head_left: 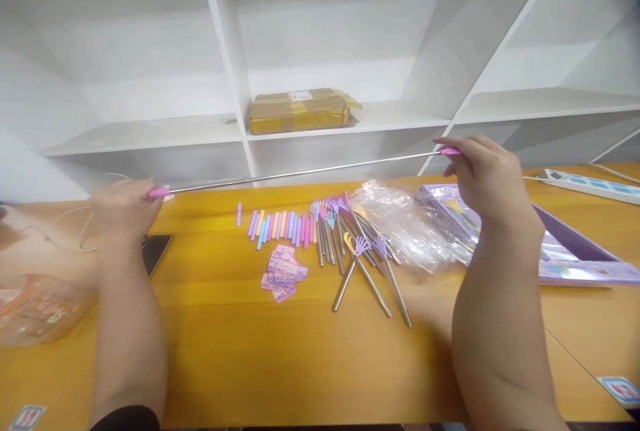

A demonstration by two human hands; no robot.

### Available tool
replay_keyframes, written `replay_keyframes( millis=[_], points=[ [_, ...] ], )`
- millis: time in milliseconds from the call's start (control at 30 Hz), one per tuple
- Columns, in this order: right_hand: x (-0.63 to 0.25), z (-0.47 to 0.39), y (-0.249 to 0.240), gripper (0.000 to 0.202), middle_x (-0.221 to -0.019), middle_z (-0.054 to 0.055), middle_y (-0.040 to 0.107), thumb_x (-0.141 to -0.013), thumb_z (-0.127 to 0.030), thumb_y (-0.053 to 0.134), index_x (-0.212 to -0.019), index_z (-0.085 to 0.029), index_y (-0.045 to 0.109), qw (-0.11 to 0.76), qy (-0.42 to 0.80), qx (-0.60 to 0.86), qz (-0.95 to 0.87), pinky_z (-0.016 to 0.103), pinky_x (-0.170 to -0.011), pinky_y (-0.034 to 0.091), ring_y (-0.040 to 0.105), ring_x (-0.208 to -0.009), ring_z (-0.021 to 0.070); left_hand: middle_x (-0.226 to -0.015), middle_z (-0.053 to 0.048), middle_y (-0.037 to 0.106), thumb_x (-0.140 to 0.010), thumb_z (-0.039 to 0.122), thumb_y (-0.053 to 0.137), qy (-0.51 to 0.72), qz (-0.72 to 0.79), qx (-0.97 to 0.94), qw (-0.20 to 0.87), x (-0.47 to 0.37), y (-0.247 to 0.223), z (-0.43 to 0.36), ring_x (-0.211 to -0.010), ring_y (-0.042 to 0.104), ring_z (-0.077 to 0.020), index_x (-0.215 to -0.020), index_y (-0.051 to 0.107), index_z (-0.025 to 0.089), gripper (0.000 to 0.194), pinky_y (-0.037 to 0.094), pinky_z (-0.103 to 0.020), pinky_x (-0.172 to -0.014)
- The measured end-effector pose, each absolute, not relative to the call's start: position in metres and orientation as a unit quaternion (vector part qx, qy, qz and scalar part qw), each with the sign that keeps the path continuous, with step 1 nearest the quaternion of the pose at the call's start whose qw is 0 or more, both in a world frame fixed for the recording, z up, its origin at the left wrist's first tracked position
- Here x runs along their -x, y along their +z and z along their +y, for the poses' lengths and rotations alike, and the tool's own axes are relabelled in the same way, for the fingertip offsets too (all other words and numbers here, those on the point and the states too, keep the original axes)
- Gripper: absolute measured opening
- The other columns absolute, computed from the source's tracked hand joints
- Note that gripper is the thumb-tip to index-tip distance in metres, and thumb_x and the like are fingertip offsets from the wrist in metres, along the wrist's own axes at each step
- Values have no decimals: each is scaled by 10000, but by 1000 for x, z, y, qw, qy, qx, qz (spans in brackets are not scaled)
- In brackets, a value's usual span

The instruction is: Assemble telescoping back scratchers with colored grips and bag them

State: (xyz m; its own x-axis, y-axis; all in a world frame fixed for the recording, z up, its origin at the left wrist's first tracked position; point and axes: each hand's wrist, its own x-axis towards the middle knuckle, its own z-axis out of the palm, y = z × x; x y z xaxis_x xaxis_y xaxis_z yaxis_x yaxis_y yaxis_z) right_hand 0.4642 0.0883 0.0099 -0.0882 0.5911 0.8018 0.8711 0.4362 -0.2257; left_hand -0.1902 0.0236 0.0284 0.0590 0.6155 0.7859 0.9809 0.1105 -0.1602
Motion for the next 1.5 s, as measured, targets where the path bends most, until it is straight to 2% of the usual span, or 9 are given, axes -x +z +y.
replay_keyframes(
  millis=[167,300,400,533,800,1067,1233,1367,1500],
  points=[
    [-469,83,12,354,-1160,56,779,-1011,-240,538,-1203,-298,829,469,-176,496,-709,299,-743,547,691,-679,140,-580,-12,394,-918,439,552,-240,-647,623,367,186,29,23,-659,372,-175,-576,476,208,419,191,-303,-633],
    [-467,79,14,345,-1025,49,820,-979,-212,550,-1149,-268,846,475,-198,489,-704,310,-751,562,740,-719,178,-585,-22,438,-915,421,524,-239,-647,628,359,181,31,21,-669,405,-180,-580,498,210,396,202,-298,-622],
    [-466,80,15,422,-945,39,827,-954,-172,536,-1260,-263,813,471,-193,501,-700,318,-836,592,785,-807,202,-573,-28,438,-915,414,495,-239,-659,619,354,178,33,19,-658,398,-181,-562,471,209,409,202,-298,-615],
    [-463,79,18,558,-1048,34,830,-931,-134,515,-1436,-280,702,469,-165,526,-690,344,-934,603,791,-820,185,-584,-27,452,-901,401,499,-230,-671,617,342,176,36,16,-646,382,-173,-580,465,203,378,189,-301,-617],
    [-458,74,22,384,-1012,71,768,-972,-105,426,-1112,-236,759,482,-165,479,-715,298,-755,589,758,-771,154,-595,-11,434,-890,424,478,-190,-691,612,336,177,37,16,-617,322,-169,-616,482,208,349,168,-322,-621],
    [-463,78,17,287,-907,68,770,-1033,-267,491,-1067,-236,774,442,-176,500,-724,316,-787,550,737,-810,195,-584,-15,401,-898,397,494,-205,-684,612,340,174,36,14,-621,319,-175,-592,451,205,364,153,-332,-630],
    [-465,79,14,305,-893,67,786,-1050,-347,514,-1015,-226,792,439,-172,483,-738,309,-760,542,740,-784,204,-595,-29,431,-895,417,503,-216,-690,604,335,173,37,14,-648,339,-184,-595,494,206,366,153,-329,-636],
    [-466,79,13,314,-895,65,787,-1059,-345,512,-1025,-225,800,434,-179,481,-741,300,-764,541,737,-779,198,-611,-43,473,-885,416,513,-212,-693,605,331,173,38,13,-665,364,-192,-614,526,208,342,157,-323,-636],
    [-468,82,10,297,-935,73,805,-1073,-329,533,-1039,-210,803,435,-194,468,-745,283,-780,545,751,-814,191,-602,-39,462,-882,397,515,-198,-698,608,323,171,38,15,-629,323,-178,-592,473,200,353,157,-319,-636]
  ],
)
